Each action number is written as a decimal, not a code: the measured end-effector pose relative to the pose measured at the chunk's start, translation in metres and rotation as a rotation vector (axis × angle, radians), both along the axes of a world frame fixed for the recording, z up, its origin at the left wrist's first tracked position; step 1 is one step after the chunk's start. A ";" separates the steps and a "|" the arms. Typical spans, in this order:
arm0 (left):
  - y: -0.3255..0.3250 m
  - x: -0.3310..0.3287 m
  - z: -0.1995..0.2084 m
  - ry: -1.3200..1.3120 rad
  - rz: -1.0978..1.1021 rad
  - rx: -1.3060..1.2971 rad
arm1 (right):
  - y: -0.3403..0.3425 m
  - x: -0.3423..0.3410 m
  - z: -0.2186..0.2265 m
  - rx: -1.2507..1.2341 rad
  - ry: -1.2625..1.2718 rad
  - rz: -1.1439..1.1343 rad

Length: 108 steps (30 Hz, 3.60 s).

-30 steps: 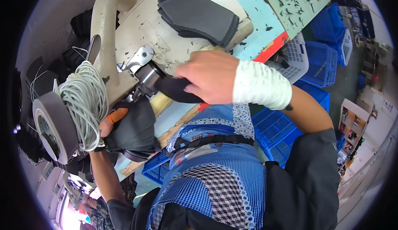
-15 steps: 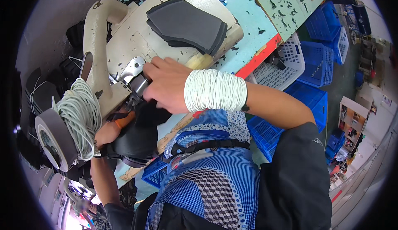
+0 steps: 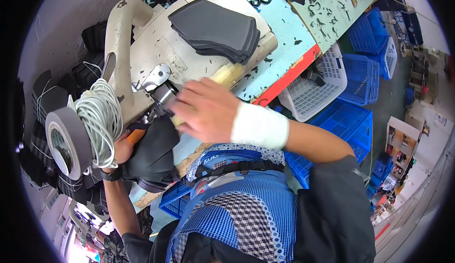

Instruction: The person removes a rubber band from a bundle of shoe pieces, feeds the individual pieces through a skiving machine, and secures the processed pieces back into a bundle with a rubber band.

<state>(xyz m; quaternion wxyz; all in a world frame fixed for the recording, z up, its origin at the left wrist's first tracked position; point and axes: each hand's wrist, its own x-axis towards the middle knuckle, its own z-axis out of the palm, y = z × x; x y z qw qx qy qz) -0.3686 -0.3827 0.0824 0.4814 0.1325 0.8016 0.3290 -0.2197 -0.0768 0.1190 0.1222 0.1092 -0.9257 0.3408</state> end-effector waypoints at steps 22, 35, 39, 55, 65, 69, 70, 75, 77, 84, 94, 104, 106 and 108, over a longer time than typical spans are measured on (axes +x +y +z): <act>0.005 0.008 0.011 -0.015 0.011 0.001 | 0.034 -0.021 0.001 -0.090 -0.269 0.331; 0.018 0.026 0.011 -0.064 0.009 0.048 | 0.016 -0.019 0.003 0.219 -0.244 0.231; 0.023 0.023 0.019 -0.039 0.008 0.048 | 0.066 0.002 0.031 -0.071 -0.752 0.301; 0.023 0.032 -0.015 0.921 -0.192 0.032 | 0.052 -0.013 0.035 -0.094 -0.612 0.395; 0.040 0.051 0.059 -0.382 0.034 -0.026 | 0.045 0.005 0.073 0.066 -0.229 0.067; 0.042 0.077 0.040 -0.633 -0.017 0.154 | 0.072 -0.015 0.055 0.475 0.139 -0.254; 0.055 0.085 0.044 -0.694 -0.039 0.083 | 0.079 -0.019 0.032 0.534 0.071 -0.241; 0.034 0.144 0.009 -0.553 0.103 0.292 | 0.050 0.036 0.030 0.336 0.272 -0.359; 0.031 0.157 -0.019 -0.457 0.172 0.320 | 0.032 0.078 -0.009 0.001 -0.164 -0.408; 0.083 0.167 -0.087 -0.470 0.270 0.239 | 0.010 0.135 -0.117 0.181 -0.430 -0.334; 0.123 0.180 0.012 -0.253 0.064 0.535 | 0.091 -0.008 0.046 0.445 0.592 -0.331; 0.302 0.097 0.049 -0.304 0.855 0.883 | 0.177 -0.054 -0.014 -0.312 -0.576 -0.331; 0.334 0.080 0.049 -0.465 0.833 0.933 | 0.188 -0.057 -0.018 -0.392 -0.555 -0.317; 0.350 0.084 0.051 -0.320 0.730 0.872 | 0.216 -0.054 -0.022 -0.783 -0.478 -0.294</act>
